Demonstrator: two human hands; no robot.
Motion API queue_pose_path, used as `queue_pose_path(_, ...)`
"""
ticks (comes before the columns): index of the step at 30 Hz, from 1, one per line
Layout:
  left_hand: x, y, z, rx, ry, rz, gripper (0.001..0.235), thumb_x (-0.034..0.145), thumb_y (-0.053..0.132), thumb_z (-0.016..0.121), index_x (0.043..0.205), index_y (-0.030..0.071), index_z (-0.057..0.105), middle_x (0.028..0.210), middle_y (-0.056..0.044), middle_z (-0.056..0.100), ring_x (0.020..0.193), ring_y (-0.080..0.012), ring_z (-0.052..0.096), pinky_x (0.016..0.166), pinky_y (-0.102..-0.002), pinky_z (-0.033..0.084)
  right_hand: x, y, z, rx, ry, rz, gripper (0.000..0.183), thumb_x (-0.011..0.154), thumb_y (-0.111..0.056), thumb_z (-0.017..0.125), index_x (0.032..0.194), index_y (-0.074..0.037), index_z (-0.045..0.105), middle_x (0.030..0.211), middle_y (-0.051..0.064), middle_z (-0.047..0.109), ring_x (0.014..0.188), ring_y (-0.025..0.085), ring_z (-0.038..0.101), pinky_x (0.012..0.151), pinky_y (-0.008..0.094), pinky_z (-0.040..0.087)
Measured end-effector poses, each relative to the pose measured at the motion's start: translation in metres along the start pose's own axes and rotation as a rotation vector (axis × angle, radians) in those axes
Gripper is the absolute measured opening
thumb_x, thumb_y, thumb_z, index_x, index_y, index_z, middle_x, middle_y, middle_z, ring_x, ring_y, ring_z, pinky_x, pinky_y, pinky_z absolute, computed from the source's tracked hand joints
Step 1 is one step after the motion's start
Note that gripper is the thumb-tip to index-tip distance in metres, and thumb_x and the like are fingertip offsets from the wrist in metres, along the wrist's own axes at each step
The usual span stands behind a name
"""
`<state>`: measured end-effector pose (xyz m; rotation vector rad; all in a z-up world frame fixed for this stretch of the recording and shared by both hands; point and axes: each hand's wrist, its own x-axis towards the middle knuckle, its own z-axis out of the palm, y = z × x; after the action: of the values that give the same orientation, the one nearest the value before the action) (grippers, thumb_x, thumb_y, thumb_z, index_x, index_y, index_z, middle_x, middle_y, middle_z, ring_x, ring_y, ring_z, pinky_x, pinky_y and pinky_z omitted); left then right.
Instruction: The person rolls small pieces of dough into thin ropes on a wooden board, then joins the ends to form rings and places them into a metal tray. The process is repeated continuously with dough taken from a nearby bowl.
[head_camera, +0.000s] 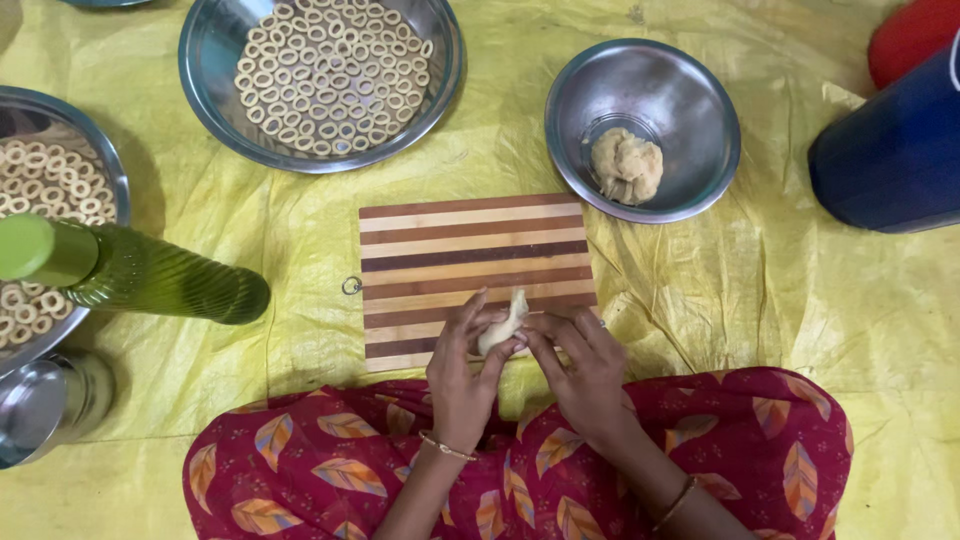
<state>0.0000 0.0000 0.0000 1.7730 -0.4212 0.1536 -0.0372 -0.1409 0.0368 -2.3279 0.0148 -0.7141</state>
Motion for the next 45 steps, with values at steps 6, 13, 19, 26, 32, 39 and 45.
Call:
queue_pose_path(6, 0.001, 0.001, 0.001, 0.056, 0.001, 0.000, 0.058, 0.087, 0.006, 0.075, 0.141, 0.011, 0.052, 0.111, -0.010, 0.072, 0.101, -0.0207, 0.074, 0.083, -0.032, 0.066, -0.003, 0.001, -0.001, -0.097, -0.027, -0.003, 0.011, 0.087, -0.011, 0.076, 0.097, -0.007, 0.074, 0.085, 0.004, 0.063, 0.060, 0.010, 0.059, 0.048, 0.027, 0.046)
queue_pose_path(13, 0.003, -0.007, 0.004, 0.046, -0.002, 0.005, 0.060, 0.089, 0.008, 0.075, 0.143, 0.010, 0.049, 0.114, -0.012, 0.073, 0.106, -0.0222, 0.073, 0.091, -0.034, 0.063, -0.008, 0.009, 0.005, 0.220, -0.065, 0.250, 0.011, 0.091, -0.011, 0.069, 0.097, -0.002, 0.068, 0.088, 0.005, 0.065, 0.070, 0.012, 0.066, 0.056, 0.026, 0.054)
queue_pose_path(19, 0.009, -0.009, 0.000, 0.052, 0.071, -0.045, 0.063, 0.085, 0.009, 0.079, 0.141, 0.009, 0.051, 0.114, -0.011, 0.074, 0.107, -0.0209, 0.074, 0.089, -0.033, 0.062, -0.007, 0.024, 0.003, 0.767, -0.109, 0.613, 0.015, 0.099, -0.010, 0.058, 0.103, 0.000, 0.069, 0.081, 0.007, 0.065, 0.071, 0.013, 0.062, 0.071, 0.027, 0.056)
queue_pose_path(26, 0.013, 0.003, -0.007, 0.040, 0.068, -0.136, 0.062, 0.081, 0.008, 0.080, 0.138, 0.008, 0.053, 0.112, -0.011, 0.073, 0.104, -0.0196, 0.073, 0.088, -0.033, 0.064, 0.002, 0.021, -0.002, 0.921, -0.113, 0.761, 0.020, 0.100, -0.012, 0.055, 0.106, 0.001, 0.069, 0.084, 0.007, 0.068, 0.071, 0.013, 0.061, 0.066, 0.028, 0.051)
queue_pose_path(32, 0.013, -0.002, -0.006, 0.050, 0.067, -0.149, 0.063, 0.081, 0.007, 0.079, 0.138, 0.009, 0.053, 0.113, -0.010, 0.072, 0.105, -0.0182, 0.072, 0.089, -0.032, 0.065, -0.001, 0.026, 0.001, 0.869, -0.139, 0.689, 0.023, 0.102, -0.014, 0.054, 0.108, 0.002, 0.070, 0.088, 0.010, 0.070, 0.072, 0.013, 0.062, 0.068, 0.027, 0.053)
queue_pose_path(39, 0.018, -0.037, 0.001, -0.348, 0.155, -0.524, 0.051, 0.085, 0.003, 0.070, 0.134, 0.009, 0.057, 0.105, -0.010, 0.072, 0.095, -0.0201, 0.070, 0.078, -0.030, 0.064, -0.003, 0.116, 0.036, 0.375, -0.213, 0.937, 0.036, 0.093, -0.013, 0.060, 0.123, 0.004, 0.050, 0.102, 0.017, 0.067, 0.082, 0.021, 0.066, 0.067, 0.034, 0.057)
queue_pose_path(45, 0.020, -0.076, -0.007, -1.156, 0.245, -0.723, 0.034, 0.097, 0.014, 0.067, 0.123, -0.005, 0.058, 0.104, -0.017, 0.071, 0.095, -0.0237, 0.071, 0.085, -0.030, 0.062, -0.026, 0.193, 0.075, 0.069, -0.171, 0.796, 0.034, 0.088, -0.015, 0.068, 0.101, 0.014, 0.055, 0.075, 0.025, 0.069, 0.067, 0.032, 0.073, 0.059, 0.043, 0.056)
